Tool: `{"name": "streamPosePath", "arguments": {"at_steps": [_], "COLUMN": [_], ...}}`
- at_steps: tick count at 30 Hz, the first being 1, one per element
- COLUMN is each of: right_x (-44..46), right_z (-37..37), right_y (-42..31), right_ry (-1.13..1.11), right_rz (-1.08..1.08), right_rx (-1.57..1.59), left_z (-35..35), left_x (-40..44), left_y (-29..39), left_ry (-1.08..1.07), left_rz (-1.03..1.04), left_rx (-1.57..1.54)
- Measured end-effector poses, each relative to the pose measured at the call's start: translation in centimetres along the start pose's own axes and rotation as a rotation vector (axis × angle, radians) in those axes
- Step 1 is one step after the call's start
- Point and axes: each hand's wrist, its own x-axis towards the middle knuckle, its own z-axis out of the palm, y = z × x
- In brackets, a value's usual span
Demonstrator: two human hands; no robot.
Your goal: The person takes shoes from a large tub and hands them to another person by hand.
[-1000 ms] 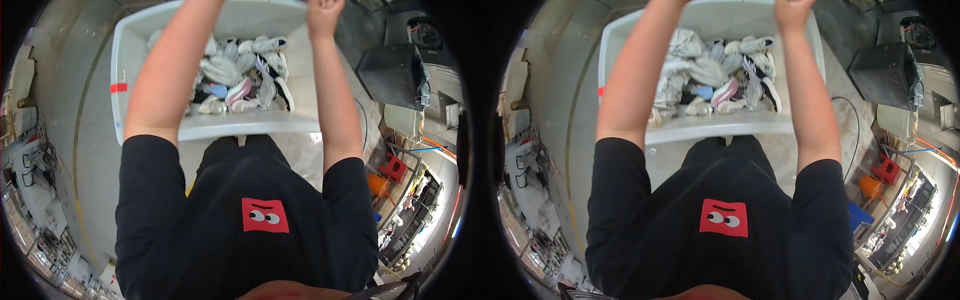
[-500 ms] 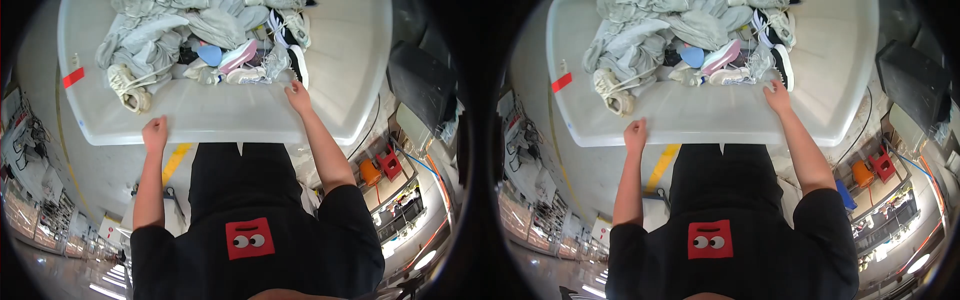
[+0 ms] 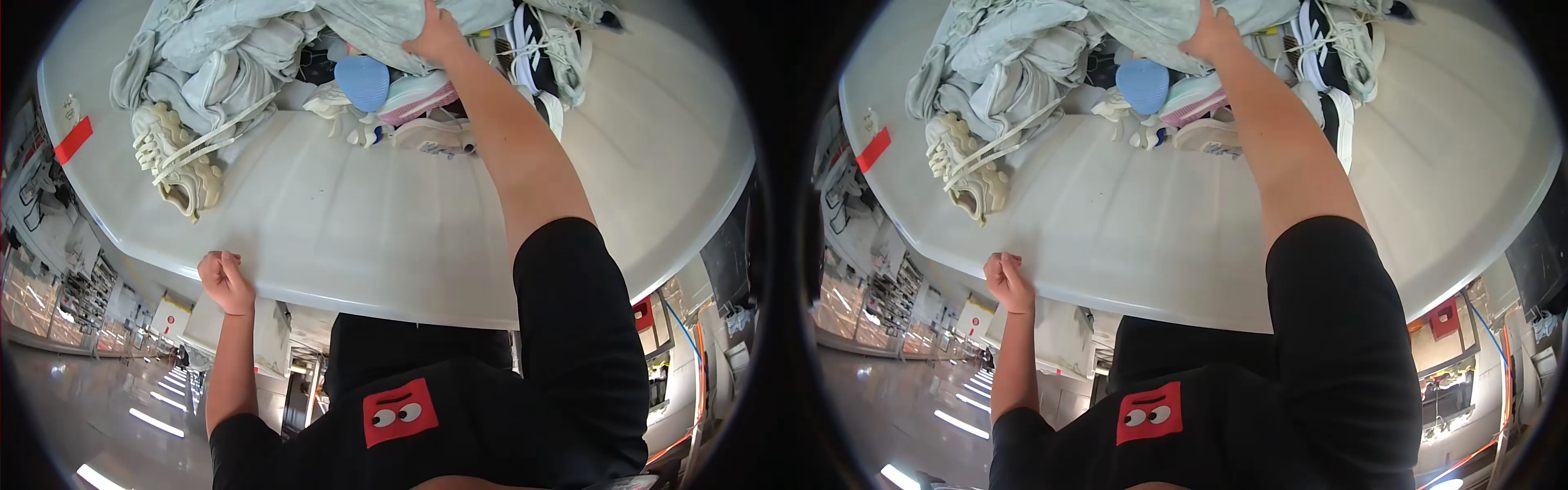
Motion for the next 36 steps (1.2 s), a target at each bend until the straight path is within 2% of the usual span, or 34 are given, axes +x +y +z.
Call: {"name": "streamPosePath", "arguments": {"at_steps": [1, 4, 6, 7, 10, 12, 14, 17, 19, 22, 25, 26, 28, 31, 32, 33, 34, 35, 36], "right_x": [-0.9, 1.2, -3.2, -7.3, -17.0, -22.2, -26.5, -29.7, -30.3, -29.8, -28.9, -28.6, -28.7, -25.6, -23.4, -20.0, -17.7, -13.5, -9.7], "right_z": [-0.5, 4.9, 3.1, -0.2, -3.9, -5.4, -6.8, -9.1, -9.9, -9.2, -8.4, -9.9, -8.2, -5.2, -4.1, 0.0, 2.3, 7.6, 13.0], "right_y": [-1.2, 4.4, 6.6, 5.1, 4.3, 4.0, 1.3, -3.6, -9.6, -19.4, -30.9, -34.7, -40.2, -41.5, -39.4, -36.7, -34.0, -29.1, -24.6], "right_ry": [-0.048, 0.0, -0.236, -0.338, -0.333, -0.253, -0.111, -0.238, -0.246, -0.261, -0.281, -0.383, -0.283, -0.333, -0.287, -0.02, 0.067, 0.039, 0.286], "right_rz": [0.066, 0.065, 0.167, 0.261, 0.341, 0.303, 0.234, 0.077, -0.079, -0.199, -0.472, -0.585, -0.883, -0.826, -0.727, -0.717, -0.324, -0.216, -0.218], "right_rx": [-0.087, 0.417, 1.039, 1.12, 1.083, 0.87, 0.903, 0.843, 0.869, 0.991, 1.022, 0.764, 1.0, 1.361, 1.329, 1.28, 1.221, 1.304, 0.962], "left_z": [0.0, -0.3, -0.8, -1.1, -1.5, -1.7, -1.7, -1.6, -2.0, -2.0, -1.8, -1.7, -1.5, -1.3, -1.3, -1.7, -2.0, -1.9, -2.0], "left_x": [0.1, 0.5, 0.9, 1.4, 2.1, 2.1, 2.2, 2.1, 1.9, 1.9, 1.9, 1.8, 1.8, 1.7, 1.6, 1.8, 2.0, 2.1, 2.2], "left_y": [0.0, 0.1, 0.0, 0.1, 0.6, 0.4, 0.2, 0.1, 0.0, -0.1, -0.2, -0.1, 0.0, -0.3, -0.3, -0.1, 0.1, 0.0, 0.1], "left_ry": [-0.008, -0.022, -0.05, -0.067, -0.07, -0.045, -0.036, -0.023, -0.023, -0.009, 0.048, 0.059, 0.084, 0.093, 0.08, 0.049, 0.021, 0.017, -0.004], "left_rz": [0.015, 0.107, 0.146, 0.217, 0.302, 0.323, 0.316, 0.315, 0.314, 0.333, 0.374, 0.378, 0.384, 0.37, 0.36, 0.347, 0.33, 0.322, 0.306], "left_rx": [0.011, 0.057, 0.084, 0.106, 0.101, 0.103, 0.098, 0.114, 0.123, 0.136, 0.119, 0.102, 0.075, 0.058, 0.065, 0.094, 0.126, 0.12, 0.117]}}
